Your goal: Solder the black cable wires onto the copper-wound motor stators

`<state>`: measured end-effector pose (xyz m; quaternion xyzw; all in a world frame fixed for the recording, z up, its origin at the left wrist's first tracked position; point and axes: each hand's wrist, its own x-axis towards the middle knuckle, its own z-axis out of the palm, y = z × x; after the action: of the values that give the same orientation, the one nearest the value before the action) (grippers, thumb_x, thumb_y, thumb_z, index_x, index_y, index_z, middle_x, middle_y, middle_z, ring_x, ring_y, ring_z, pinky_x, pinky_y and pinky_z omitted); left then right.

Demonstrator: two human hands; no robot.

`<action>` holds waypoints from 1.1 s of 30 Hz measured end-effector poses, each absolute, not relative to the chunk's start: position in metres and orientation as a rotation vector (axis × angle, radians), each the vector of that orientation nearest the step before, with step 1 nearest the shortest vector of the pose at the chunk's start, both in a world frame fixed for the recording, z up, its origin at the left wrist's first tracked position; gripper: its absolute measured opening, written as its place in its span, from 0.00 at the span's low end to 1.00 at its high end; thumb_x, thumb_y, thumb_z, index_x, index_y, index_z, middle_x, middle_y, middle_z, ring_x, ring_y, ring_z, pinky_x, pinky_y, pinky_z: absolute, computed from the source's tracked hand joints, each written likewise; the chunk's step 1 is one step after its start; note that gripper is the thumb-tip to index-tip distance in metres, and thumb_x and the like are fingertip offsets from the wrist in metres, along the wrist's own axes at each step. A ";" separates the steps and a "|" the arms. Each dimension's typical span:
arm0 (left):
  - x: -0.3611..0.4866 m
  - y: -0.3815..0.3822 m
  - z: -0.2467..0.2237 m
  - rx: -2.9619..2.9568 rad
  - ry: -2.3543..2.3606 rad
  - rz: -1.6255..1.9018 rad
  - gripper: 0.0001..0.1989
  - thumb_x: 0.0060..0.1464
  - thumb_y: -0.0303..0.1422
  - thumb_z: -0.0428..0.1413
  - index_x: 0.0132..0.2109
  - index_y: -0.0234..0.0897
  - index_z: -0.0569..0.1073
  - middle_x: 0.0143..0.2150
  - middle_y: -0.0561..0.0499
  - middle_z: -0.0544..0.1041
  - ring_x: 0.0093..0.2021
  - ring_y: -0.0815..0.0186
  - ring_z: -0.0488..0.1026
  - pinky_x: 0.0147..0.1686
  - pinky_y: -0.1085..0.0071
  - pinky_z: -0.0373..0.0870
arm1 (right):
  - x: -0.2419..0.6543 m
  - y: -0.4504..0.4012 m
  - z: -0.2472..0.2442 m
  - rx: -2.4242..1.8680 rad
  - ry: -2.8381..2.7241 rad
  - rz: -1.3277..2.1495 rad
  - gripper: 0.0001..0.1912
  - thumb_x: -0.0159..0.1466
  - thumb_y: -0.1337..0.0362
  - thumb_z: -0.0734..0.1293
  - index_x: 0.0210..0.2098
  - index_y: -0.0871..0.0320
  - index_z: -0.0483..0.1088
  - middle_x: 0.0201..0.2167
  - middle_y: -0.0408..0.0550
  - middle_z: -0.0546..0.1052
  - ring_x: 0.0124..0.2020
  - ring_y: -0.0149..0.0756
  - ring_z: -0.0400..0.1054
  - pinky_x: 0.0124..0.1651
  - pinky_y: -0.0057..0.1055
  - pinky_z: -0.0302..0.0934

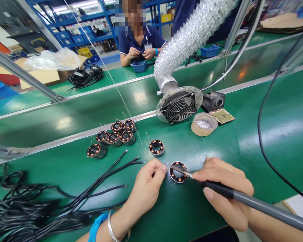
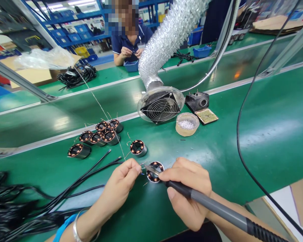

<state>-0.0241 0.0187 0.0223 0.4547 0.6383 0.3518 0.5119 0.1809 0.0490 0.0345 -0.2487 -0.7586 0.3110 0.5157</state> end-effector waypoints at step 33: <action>-0.038 0.015 0.032 1.521 1.427 0.692 0.18 0.67 0.45 0.43 0.33 0.40 0.63 0.33 0.53 0.64 0.34 0.64 0.61 0.36 0.69 0.58 | 0.144 0.074 0.018 -0.450 -2.105 0.454 0.12 0.64 0.76 0.59 0.38 0.55 0.69 0.24 0.41 0.72 0.21 0.28 0.65 0.24 0.25 0.57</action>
<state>-0.0380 0.0148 0.0316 0.6166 0.5782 0.2805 0.4548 0.1442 0.0741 0.0184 -0.1822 -0.8528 0.1838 0.4536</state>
